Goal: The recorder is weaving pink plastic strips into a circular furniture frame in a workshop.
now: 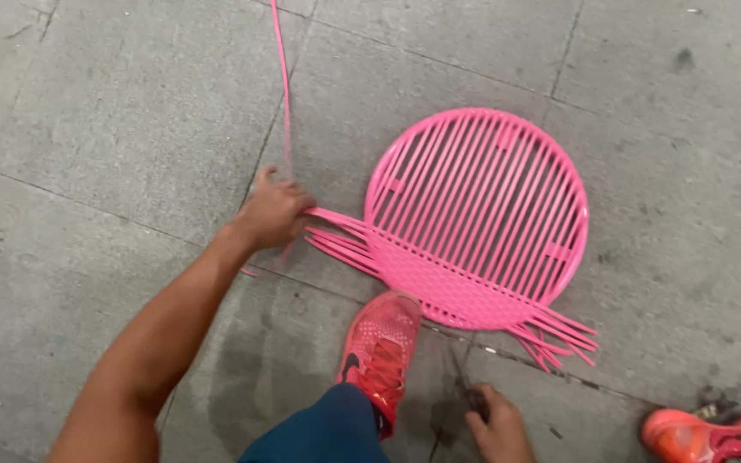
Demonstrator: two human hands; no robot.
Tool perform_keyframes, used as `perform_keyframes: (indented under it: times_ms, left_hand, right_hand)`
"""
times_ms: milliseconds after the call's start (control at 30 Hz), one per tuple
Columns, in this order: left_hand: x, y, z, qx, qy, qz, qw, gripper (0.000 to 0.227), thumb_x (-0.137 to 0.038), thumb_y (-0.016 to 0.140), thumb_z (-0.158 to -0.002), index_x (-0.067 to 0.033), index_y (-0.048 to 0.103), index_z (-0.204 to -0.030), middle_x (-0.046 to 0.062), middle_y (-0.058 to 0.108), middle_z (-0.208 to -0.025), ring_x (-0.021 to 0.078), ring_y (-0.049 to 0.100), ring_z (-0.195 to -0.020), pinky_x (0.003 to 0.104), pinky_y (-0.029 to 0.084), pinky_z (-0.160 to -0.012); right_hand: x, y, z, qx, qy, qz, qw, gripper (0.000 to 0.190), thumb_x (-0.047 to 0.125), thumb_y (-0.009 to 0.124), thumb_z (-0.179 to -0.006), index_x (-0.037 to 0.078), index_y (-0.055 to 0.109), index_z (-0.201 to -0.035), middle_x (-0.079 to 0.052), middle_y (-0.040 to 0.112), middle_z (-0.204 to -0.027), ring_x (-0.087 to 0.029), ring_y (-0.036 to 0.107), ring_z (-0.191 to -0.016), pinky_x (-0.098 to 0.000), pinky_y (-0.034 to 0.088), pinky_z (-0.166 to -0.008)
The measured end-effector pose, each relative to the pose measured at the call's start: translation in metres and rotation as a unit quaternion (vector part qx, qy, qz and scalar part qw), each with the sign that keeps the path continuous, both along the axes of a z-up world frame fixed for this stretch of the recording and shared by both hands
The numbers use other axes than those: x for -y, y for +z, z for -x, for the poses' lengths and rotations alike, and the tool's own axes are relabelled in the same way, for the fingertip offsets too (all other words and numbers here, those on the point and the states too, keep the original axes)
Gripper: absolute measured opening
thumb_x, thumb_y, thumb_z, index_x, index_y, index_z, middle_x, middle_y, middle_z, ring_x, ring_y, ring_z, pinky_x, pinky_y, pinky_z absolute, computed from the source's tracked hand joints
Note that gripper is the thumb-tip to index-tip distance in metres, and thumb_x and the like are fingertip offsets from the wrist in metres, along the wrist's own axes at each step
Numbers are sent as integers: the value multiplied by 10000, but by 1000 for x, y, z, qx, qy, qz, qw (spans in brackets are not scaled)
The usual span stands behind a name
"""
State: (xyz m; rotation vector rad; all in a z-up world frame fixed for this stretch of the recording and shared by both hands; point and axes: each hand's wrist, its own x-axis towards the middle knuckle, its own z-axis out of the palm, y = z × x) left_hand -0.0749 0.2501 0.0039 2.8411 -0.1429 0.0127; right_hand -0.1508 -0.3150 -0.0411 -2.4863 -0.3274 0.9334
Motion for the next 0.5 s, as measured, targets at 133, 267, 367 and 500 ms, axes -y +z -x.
perform_keyframes:
  times_ms: [133, 267, 367, 500]
  left_hand:
    - [-25, 31, 26, -16, 20, -15, 1000, 166, -189, 678, -829, -125, 758, -960, 20, 754, -937, 224, 688, -1004, 652, 293, -1092]
    - [-12, 54, 45, -1, 94, 52, 994, 263, -337, 724, -915, -84, 759, -973, 51, 714, -827, 252, 661, -889, 628, 294, -1090]
    - [2, 65, 52, 41, 152, 101, 982, 203, -277, 688, -982, -104, 774, -919, 31, 716, -798, 215, 642, -784, 561, 331, -1100]
    - [14, 73, 49, 32, 185, 130, 974, 214, -265, 704, -966, -73, 767, -896, 54, 702, -787, 225, 624, -767, 454, 382, -968]
  right_hand:
    - [-57, 23, -23, -71, -44, -160, 984, 479, 208, 680, -932, -11, 572, -1343, -201, 673, -1188, -323, 656, -1086, -409, 529, -913]
    - [-181, 67, -60, -149, 2, -310, 939, 512, 259, 570, -1087, -38, 462, -1490, -139, 598, -1370, -257, 565, -1212, -409, 449, -956]
    - [-258, 64, -70, -392, -133, -177, 893, 475, 319, 569, -1011, 73, 544, -1417, -98, 636, -986, -176, 615, -828, -414, 559, -775]
    - [-326, 57, -92, -547, -170, -255, 779, 314, 230, 514, -1033, 86, 574, -1305, -117, 713, -1020, -225, 717, -951, -393, 577, -828]
